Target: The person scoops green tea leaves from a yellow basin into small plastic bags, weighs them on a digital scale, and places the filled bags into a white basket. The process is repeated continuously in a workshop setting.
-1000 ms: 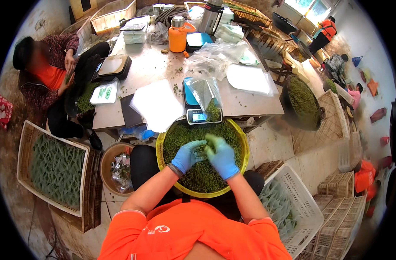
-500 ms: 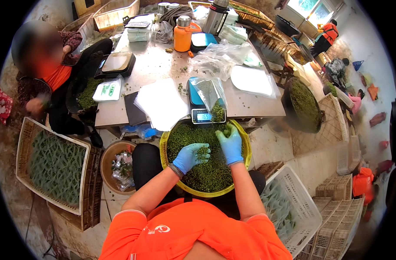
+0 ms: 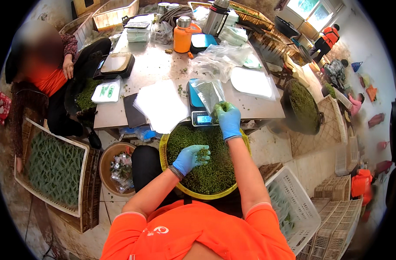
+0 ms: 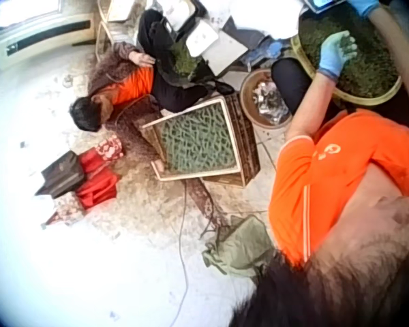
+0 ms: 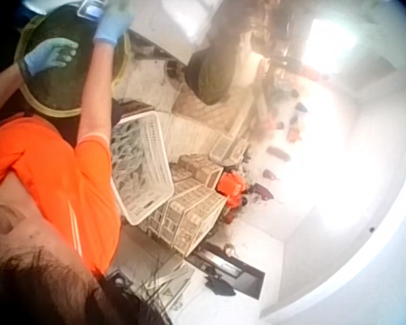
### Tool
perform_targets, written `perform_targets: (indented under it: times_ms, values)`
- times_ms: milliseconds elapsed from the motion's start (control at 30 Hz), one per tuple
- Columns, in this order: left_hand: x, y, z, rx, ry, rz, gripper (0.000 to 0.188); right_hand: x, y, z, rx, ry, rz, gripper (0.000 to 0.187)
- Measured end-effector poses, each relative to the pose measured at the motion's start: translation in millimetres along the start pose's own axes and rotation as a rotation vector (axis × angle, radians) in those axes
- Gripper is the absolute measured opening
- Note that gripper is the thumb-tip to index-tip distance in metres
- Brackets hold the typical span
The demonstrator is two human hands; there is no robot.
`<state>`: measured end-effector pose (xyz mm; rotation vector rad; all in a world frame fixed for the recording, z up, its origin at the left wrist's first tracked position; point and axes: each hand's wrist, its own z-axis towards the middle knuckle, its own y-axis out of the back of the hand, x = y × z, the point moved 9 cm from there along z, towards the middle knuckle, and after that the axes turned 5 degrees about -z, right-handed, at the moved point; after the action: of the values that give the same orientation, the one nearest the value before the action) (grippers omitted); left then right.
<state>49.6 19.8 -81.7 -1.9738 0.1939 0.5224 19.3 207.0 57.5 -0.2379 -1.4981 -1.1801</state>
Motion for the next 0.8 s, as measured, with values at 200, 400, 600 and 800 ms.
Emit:
perform_targets:
  times_ms: [200, 400, 600, 800]
  values:
    - [-3.5, 1.5, -0.7, -0.023, -0.037, 0.008, 0.038, 34.5, 29.3, -28.6, -0.052, 0.104, -0.158, 0.020]
    - [-6.5, -6.5, 0.1, -0.031, -0.017, -0.023, 0.048, 2.6, 11.5, -113.6, 0.160, 0.122, -0.180, 0.020]
    - [1.2, -6.8, 3.8, -0.033, -0.025, 0.089, 0.052, -3.5, 24.6, -113.5, 0.113, 0.079, -0.220, 0.020]
    - [2.2, 5.6, 6.7, -0.065, -0.038, 0.071, 0.056, 9.1, 29.5, -111.8, 0.106, 0.103, -0.274, 0.019]
